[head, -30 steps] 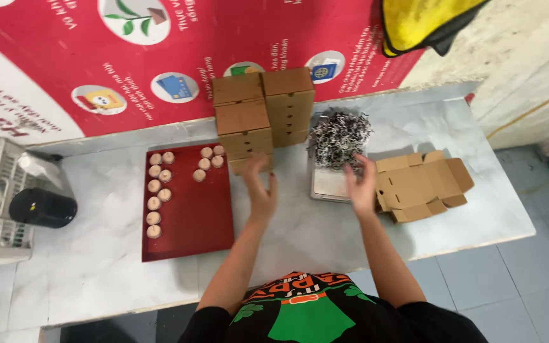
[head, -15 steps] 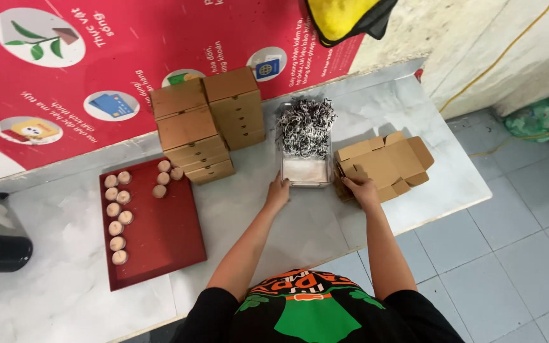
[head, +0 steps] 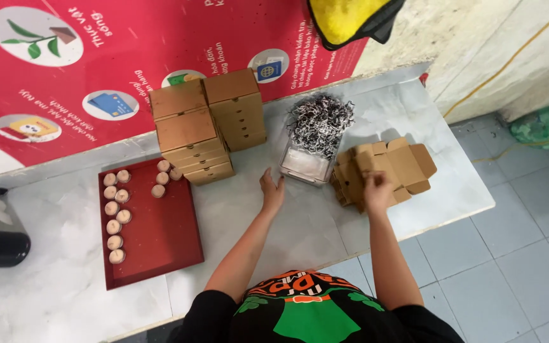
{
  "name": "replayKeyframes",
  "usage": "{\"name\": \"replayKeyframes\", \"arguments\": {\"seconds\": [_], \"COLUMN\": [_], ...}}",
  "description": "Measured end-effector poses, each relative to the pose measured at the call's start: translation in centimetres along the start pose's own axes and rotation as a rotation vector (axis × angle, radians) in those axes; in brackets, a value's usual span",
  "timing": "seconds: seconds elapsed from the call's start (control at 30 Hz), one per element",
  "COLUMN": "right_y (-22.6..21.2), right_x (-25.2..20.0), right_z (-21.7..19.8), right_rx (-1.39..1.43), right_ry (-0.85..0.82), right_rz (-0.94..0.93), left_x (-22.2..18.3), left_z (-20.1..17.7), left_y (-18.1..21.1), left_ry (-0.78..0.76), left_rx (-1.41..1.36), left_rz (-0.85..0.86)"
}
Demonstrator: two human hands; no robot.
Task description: Packaging small round items into cardboard boxes with shredded paper filler.
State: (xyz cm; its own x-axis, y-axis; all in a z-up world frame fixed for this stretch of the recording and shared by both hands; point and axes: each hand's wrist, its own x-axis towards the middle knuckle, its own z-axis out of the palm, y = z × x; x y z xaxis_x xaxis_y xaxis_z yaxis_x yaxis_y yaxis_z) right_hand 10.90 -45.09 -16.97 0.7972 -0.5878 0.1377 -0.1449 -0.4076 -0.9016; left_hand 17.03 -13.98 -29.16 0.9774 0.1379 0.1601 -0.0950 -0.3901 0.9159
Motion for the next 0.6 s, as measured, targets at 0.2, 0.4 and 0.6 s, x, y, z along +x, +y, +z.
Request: {"name": "replayKeyframes", "arguments": {"seconds": [0.2,0.4,0.6], "right_y": [-16.5,-15.7,-14.9], "right_x": [-5.2,-13.6,-18.5], "right_z": [-5.0,1.8,7.7], "right_rx": [0.198,0.390,0.085], "right_ry": [0.180,-0.170,-0.606], "right_rz": [-0.272,-0.572,-1.021], "left_x": [-3.9,-4.5,-6.1], "left_z": [-4.1,-12.2,-17.4], "left_y": [4.9,15.7,13.6], "left_ry": [-0.241,-0.637,-0.360], "left_rx": [-0.432,-1.004,-0.793], "left_rz": [-0.049,-0.464,-0.688]}}
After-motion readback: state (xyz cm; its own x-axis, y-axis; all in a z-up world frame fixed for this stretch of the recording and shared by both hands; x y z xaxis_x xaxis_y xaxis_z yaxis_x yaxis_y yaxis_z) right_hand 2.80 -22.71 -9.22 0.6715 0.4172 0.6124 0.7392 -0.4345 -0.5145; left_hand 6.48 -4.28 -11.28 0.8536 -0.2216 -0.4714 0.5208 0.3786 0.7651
